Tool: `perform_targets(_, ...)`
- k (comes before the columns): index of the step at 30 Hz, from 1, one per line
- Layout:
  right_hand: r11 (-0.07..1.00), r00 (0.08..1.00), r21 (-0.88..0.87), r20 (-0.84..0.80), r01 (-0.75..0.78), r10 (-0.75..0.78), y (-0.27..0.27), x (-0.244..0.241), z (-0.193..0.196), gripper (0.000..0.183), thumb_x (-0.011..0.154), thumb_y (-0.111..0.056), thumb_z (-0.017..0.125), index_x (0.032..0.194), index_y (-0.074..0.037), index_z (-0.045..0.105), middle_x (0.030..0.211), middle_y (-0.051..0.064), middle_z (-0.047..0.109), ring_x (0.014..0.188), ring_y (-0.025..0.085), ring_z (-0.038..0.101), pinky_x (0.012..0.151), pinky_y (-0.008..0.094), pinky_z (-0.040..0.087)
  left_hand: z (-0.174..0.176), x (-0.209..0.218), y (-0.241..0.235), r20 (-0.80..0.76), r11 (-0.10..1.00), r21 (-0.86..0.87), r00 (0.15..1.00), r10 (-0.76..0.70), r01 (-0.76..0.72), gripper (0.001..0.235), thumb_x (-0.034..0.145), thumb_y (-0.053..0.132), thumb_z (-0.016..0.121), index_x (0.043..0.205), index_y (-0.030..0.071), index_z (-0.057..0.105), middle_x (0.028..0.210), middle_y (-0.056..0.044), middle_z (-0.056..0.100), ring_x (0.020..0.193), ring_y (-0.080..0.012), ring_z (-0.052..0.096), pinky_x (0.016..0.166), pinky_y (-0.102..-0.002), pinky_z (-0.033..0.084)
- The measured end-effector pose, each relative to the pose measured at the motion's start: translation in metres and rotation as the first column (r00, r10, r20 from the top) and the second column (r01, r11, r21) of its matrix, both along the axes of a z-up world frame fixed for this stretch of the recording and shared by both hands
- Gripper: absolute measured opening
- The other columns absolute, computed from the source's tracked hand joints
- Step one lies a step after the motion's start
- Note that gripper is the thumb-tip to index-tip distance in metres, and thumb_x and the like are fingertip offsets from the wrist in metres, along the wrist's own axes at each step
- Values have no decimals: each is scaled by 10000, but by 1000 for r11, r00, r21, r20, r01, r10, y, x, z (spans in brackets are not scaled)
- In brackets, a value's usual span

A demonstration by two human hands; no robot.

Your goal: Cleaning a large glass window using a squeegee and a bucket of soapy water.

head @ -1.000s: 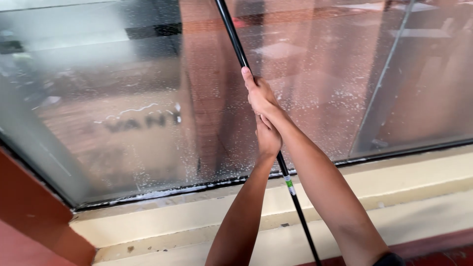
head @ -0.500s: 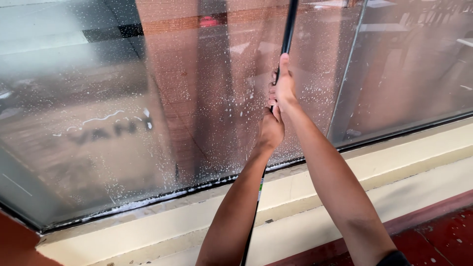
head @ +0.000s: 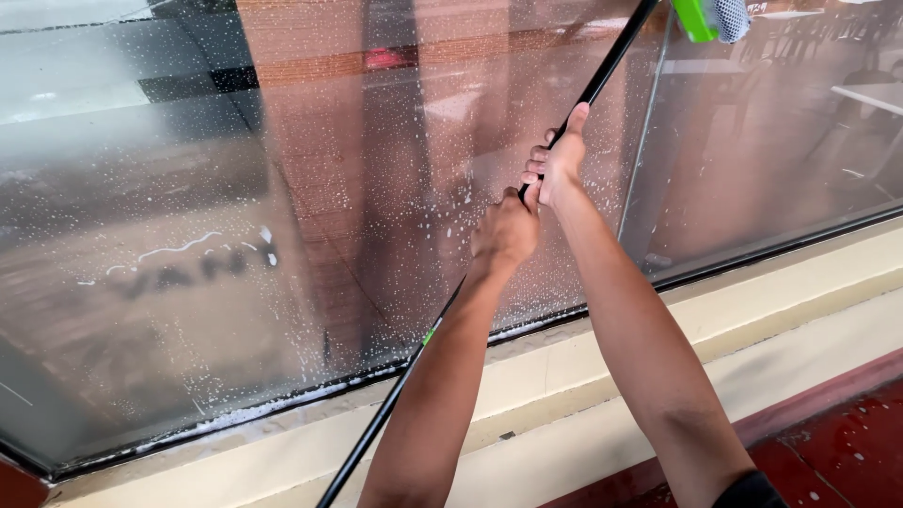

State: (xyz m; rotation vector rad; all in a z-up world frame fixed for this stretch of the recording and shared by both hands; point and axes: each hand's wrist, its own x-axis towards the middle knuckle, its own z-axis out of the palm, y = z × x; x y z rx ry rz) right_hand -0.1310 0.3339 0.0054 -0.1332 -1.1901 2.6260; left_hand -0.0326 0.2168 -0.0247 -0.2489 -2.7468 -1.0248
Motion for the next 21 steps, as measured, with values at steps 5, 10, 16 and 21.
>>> perform_targets(5,998,998,19,-42,56,-55,-18,-12,7,704,857,-887,326,755,-191,304,567,-50,187,443,120,163,410,302,150,16,2,-25,-17,999,-36,999,33,-33,645,1031,607,254,1280,133,615,1215,-238,686,1162,-441,653,968,-586,507)
perform_targets(10,998,997,-36,-56,41,-43,-54,-8,13,671,852,-864,353,767,-199,335,576,-37,219,450,127,192,415,309,166,23,10,-57,-59,994,-64,995,81,-84,646,1019,622,288,1251,153,665,1230,-238,684,1188,-452,636,1001,-573,493)
perform_targets(16,1000,992,23,-122,19,-16,-116,1,13,709,830,-892,361,750,-194,261,578,-48,207,428,126,191,380,313,156,13,19,-105,-97,987,0,982,162,-163,619,1006,617,325,1240,165,677,1212,-281,668,1167,-485,625,1003,-573,481)
perform_targets(21,997,996,76,-79,34,-28,-175,16,11,725,818,-884,373,759,-164,315,545,-12,284,389,142,267,344,334,212,-9,14,-147,-174,968,9,953,249,-251,624,1015,614,334,1182,140,704,1138,-292,692,1101,-492,654,943,-573,520)
